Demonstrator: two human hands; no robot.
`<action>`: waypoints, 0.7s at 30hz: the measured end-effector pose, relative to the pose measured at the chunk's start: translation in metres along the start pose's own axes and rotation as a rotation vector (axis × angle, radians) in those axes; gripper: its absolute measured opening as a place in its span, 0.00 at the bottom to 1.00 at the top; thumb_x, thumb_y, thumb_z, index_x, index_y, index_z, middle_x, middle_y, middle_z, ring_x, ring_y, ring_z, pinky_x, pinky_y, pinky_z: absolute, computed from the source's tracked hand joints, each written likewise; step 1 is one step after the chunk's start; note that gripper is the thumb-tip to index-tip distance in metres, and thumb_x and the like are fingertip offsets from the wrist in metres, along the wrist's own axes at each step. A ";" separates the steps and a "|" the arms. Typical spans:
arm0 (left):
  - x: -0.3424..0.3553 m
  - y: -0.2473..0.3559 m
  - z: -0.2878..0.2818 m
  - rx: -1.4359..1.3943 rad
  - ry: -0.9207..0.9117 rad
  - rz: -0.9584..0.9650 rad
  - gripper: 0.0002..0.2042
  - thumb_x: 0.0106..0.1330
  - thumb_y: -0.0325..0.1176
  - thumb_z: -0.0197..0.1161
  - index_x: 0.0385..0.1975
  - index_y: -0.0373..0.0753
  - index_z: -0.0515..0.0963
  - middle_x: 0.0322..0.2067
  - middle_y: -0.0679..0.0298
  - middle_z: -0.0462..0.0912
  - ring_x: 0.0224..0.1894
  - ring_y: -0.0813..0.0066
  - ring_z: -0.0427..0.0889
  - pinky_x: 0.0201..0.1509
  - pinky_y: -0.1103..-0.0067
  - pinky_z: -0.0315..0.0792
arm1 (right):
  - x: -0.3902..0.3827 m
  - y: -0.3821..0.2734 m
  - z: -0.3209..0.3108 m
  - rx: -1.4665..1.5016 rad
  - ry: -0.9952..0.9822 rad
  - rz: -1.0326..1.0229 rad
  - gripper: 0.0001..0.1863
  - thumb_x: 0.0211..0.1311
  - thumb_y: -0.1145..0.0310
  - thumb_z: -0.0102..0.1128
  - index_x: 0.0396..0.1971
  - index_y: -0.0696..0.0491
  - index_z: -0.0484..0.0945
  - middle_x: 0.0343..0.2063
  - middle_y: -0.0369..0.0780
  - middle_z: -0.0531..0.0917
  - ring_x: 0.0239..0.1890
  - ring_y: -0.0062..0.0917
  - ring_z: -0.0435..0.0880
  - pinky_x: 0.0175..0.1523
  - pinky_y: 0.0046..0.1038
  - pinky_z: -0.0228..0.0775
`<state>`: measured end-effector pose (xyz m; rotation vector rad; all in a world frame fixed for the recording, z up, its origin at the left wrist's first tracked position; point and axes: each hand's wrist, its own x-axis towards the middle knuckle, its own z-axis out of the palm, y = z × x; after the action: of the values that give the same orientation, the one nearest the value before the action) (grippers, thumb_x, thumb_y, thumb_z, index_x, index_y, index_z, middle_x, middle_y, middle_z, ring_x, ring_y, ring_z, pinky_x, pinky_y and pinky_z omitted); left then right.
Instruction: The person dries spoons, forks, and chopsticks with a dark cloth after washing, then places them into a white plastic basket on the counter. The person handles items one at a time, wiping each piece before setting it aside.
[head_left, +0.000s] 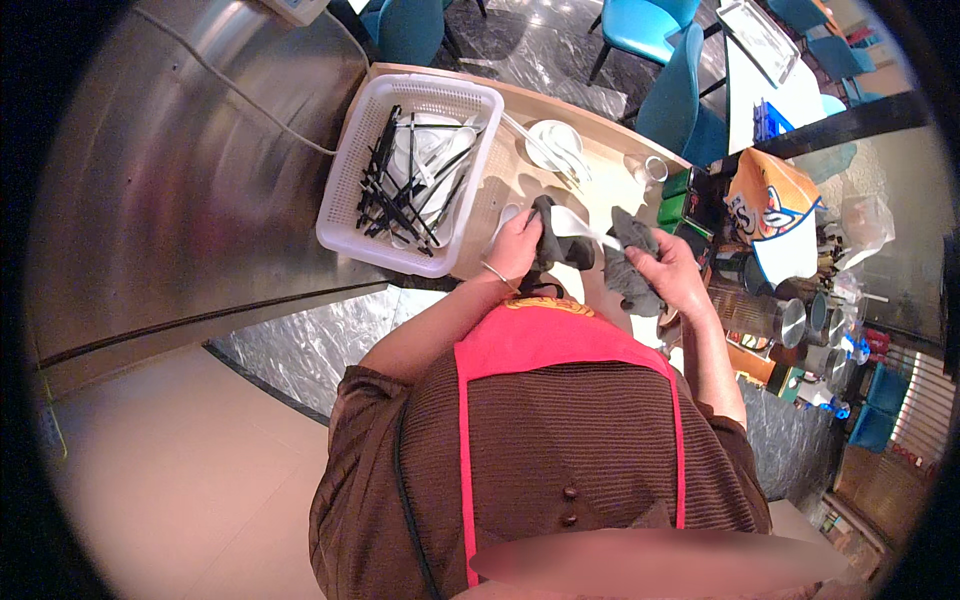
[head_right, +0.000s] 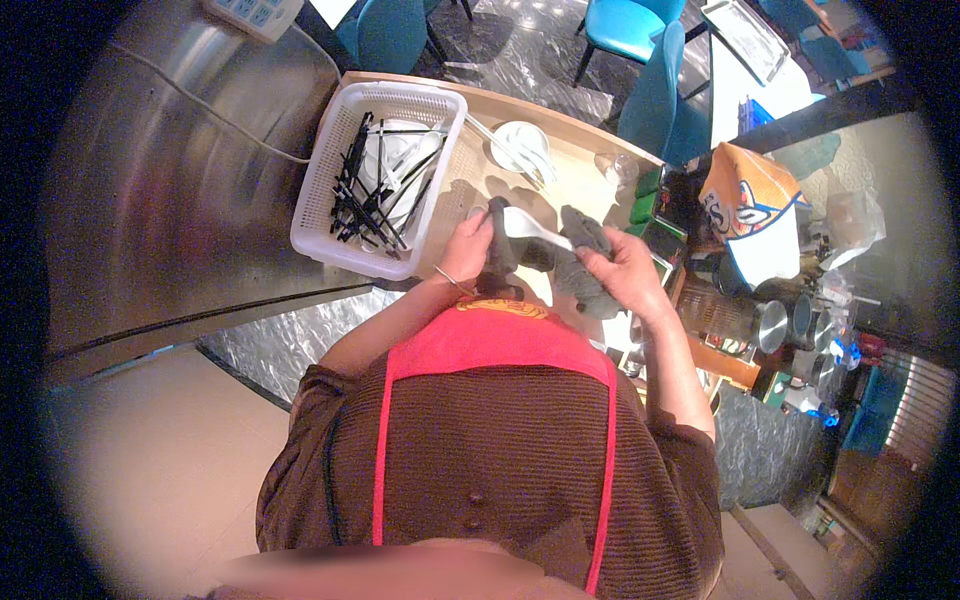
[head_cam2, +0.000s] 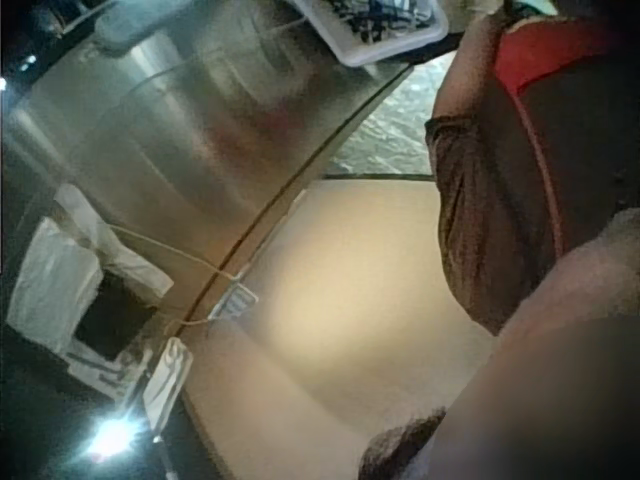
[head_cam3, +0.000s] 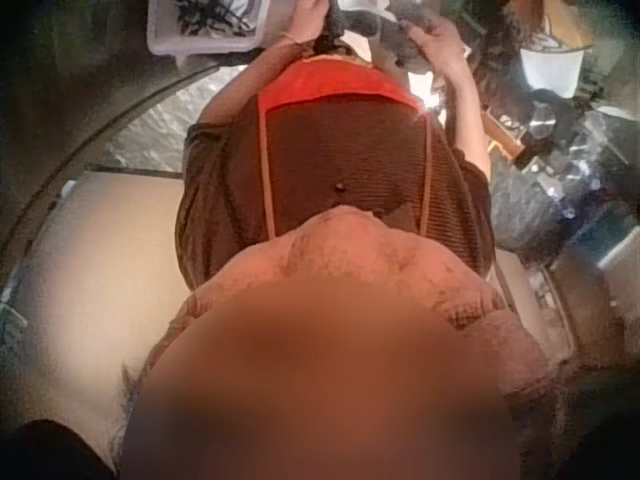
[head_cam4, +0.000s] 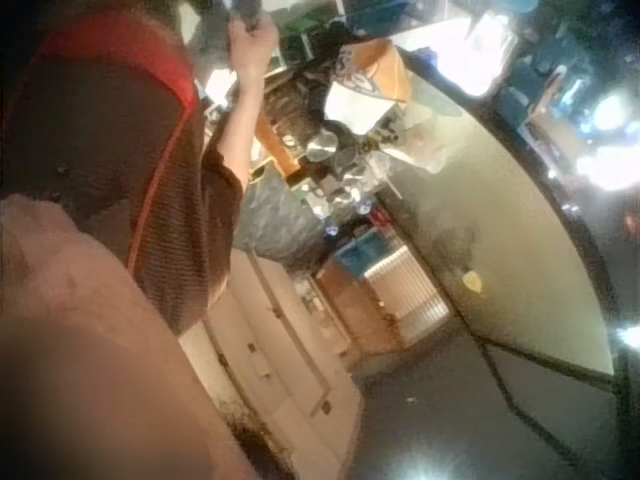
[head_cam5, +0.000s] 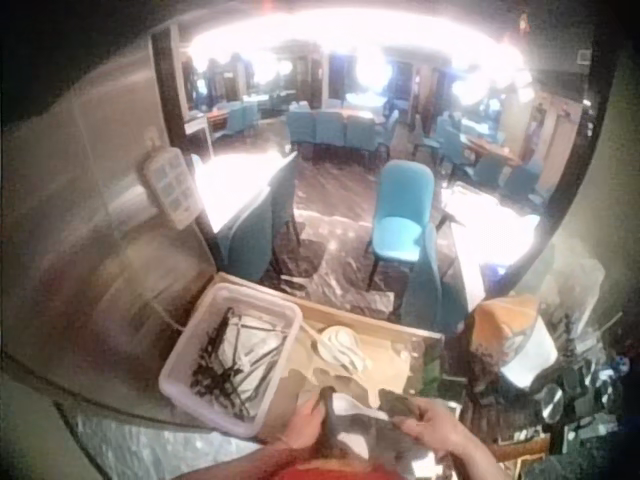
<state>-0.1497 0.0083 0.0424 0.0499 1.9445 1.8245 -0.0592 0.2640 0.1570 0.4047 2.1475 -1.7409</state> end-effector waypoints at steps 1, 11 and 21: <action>0.001 0.000 -0.004 -0.036 0.009 0.045 0.13 0.78 0.36 0.54 0.46 0.32 0.80 0.33 0.61 0.85 0.35 0.72 0.81 0.42 0.73 0.74 | 0.009 0.002 -0.003 -0.027 0.070 -0.085 0.12 0.73 0.68 0.64 0.50 0.60 0.81 0.35 0.31 0.86 0.34 0.13 0.81 0.41 0.21 0.75; -0.026 -0.006 -0.067 -0.093 -0.483 0.292 0.21 0.76 0.38 0.56 0.63 0.33 0.74 0.55 0.53 0.82 0.58 0.62 0.82 0.65 0.71 0.74 | 0.178 0.065 -0.042 -0.331 0.345 -0.193 0.15 0.72 0.63 0.64 0.44 0.62 0.84 0.31 0.44 0.88 0.33 0.25 0.83 0.44 0.32 0.75; -0.045 -0.011 -0.082 -0.728 -0.466 -0.118 0.22 0.79 0.44 0.52 0.60 0.32 0.76 0.54 0.58 0.83 0.54 0.69 0.83 0.62 0.73 0.77 | 0.220 0.048 -0.047 -1.117 0.258 -0.025 0.24 0.76 0.49 0.53 0.49 0.55 0.83 0.45 0.55 0.87 0.50 0.53 0.85 0.54 0.49 0.75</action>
<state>-0.1363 -0.0852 0.0458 0.1083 0.8927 2.0950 -0.2406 0.3204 0.0276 0.2753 2.8710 -0.2933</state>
